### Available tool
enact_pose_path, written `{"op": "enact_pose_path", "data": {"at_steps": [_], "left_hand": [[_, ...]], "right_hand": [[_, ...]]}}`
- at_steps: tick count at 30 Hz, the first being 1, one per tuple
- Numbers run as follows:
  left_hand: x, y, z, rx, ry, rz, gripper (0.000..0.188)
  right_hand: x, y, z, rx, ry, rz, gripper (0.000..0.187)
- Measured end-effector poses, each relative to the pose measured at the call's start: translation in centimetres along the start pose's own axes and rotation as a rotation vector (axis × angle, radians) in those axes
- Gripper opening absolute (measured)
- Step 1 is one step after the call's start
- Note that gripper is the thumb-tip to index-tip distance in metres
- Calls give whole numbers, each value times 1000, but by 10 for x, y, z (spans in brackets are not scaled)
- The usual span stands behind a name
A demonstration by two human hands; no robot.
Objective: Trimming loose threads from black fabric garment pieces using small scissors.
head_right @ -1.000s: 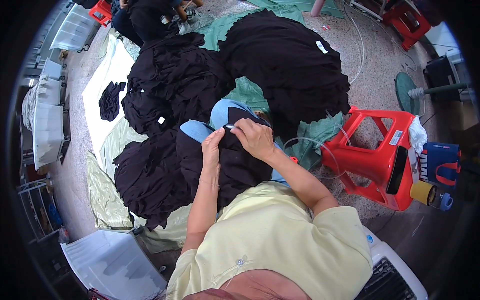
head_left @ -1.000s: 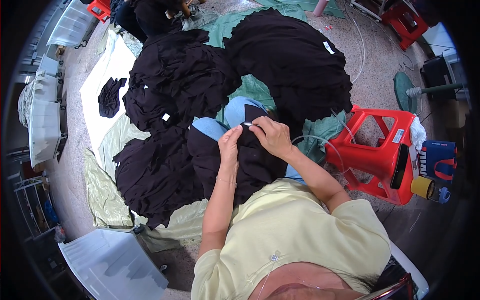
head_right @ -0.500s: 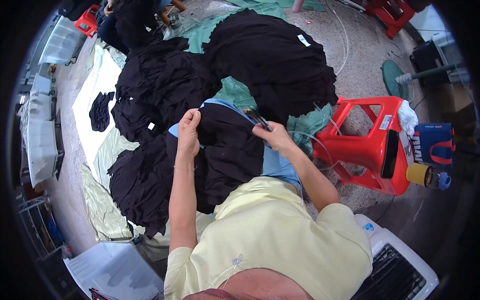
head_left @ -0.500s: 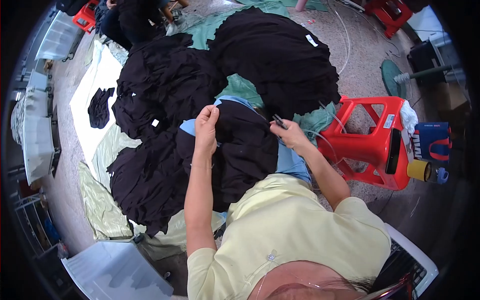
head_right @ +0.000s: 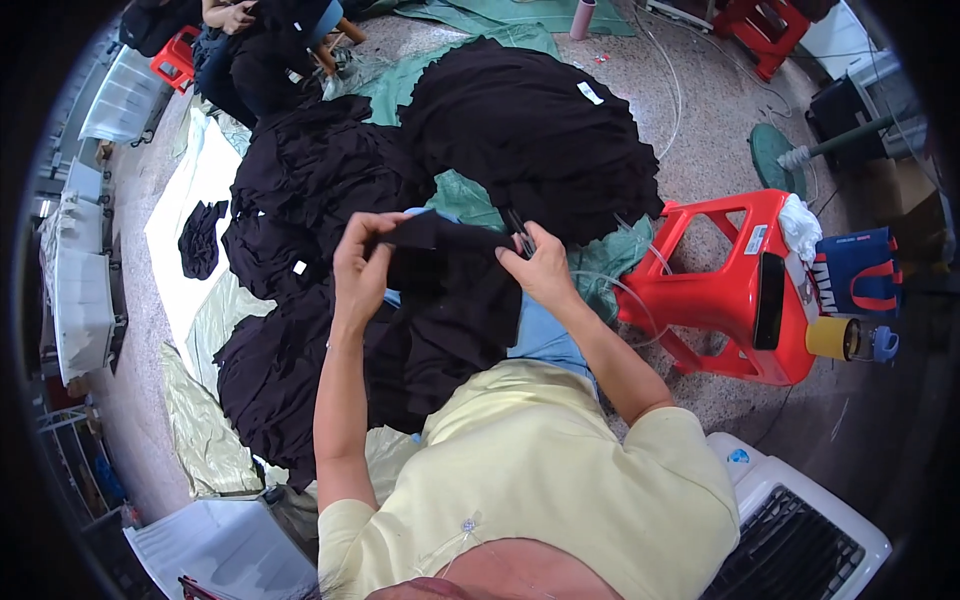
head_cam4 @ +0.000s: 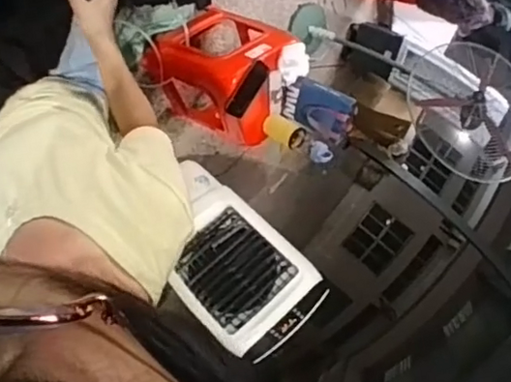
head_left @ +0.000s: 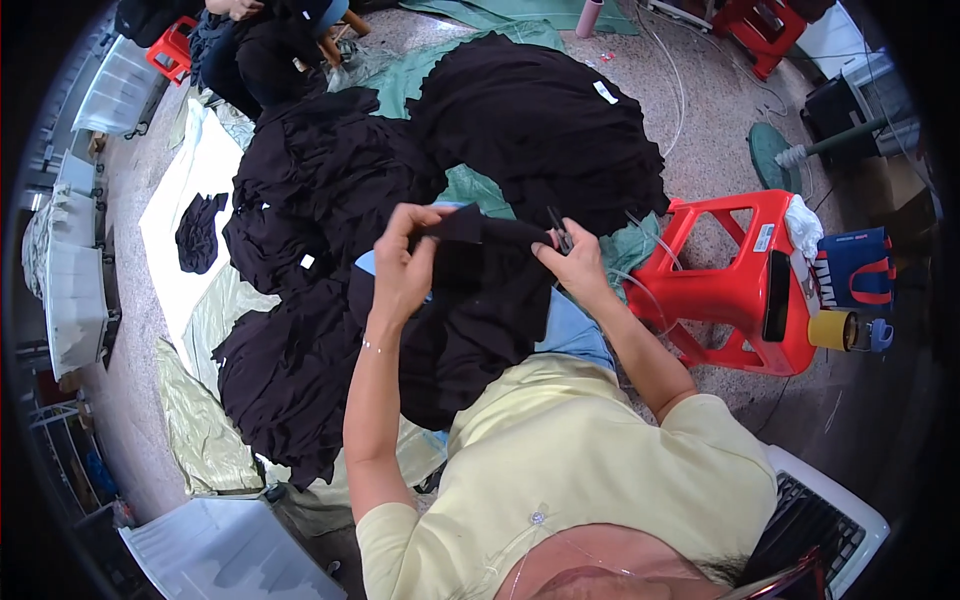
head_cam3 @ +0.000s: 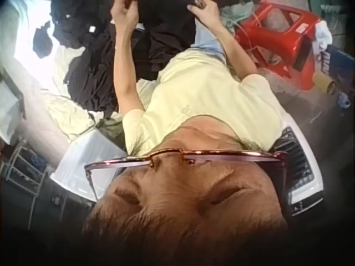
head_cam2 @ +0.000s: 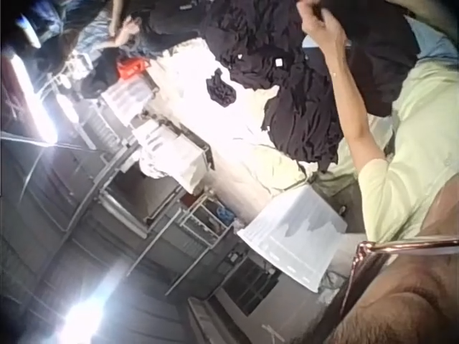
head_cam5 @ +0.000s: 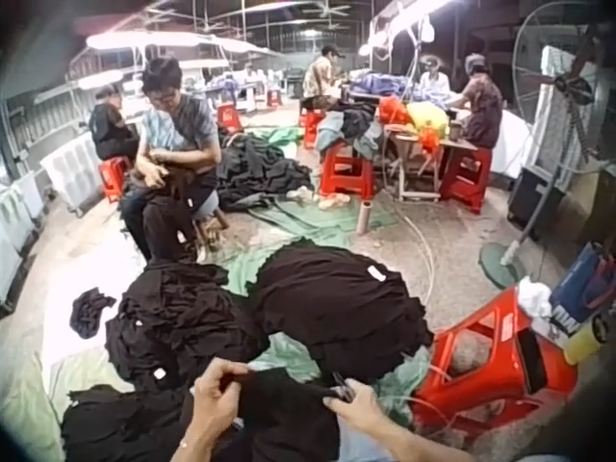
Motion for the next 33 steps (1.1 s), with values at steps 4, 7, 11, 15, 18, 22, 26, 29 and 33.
{"op": "enact_pose_path", "data": {"at_steps": [4,7,11,15,18,22,26,29,33], "left_hand": [[8,-29,-18,-208,189,-352,53],[-6,-49,-25,-133,304,-152,112],[-15,-91,-45,-135,365,-108,28],[-164,-135,-65,64,-231,412,19],[-322,-189,-139,186,-683,370,25],[-374,-305,-219,283,-1399,442,51],[-430,-371,-280,474,-1539,489,41],[-449,-396,-298,455,-1533,631,30],[-466,-356,-286,355,-1362,910,21]], "right_hand": [[2,61,10,-238,113,113,28],[27,126,-7,-331,464,181,30],[39,170,-33,-582,708,180,24],[24,168,-21,-400,429,304,10],[31,127,-1,-258,351,221,11],[51,91,8,-177,384,132,13],[71,79,11,-176,406,85,15],[87,79,8,-243,430,46,16],[98,61,12,-280,439,25,14]]}}
Point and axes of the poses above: each hand's wrist, its own z-axis towards the middle knuckle, its own x-axis out of the palm, y = z × x, the point moved 3 cm from there along z, towards the middle knuckle, and after that the axes turned 2 degrees about z, right-handed, at the moved point
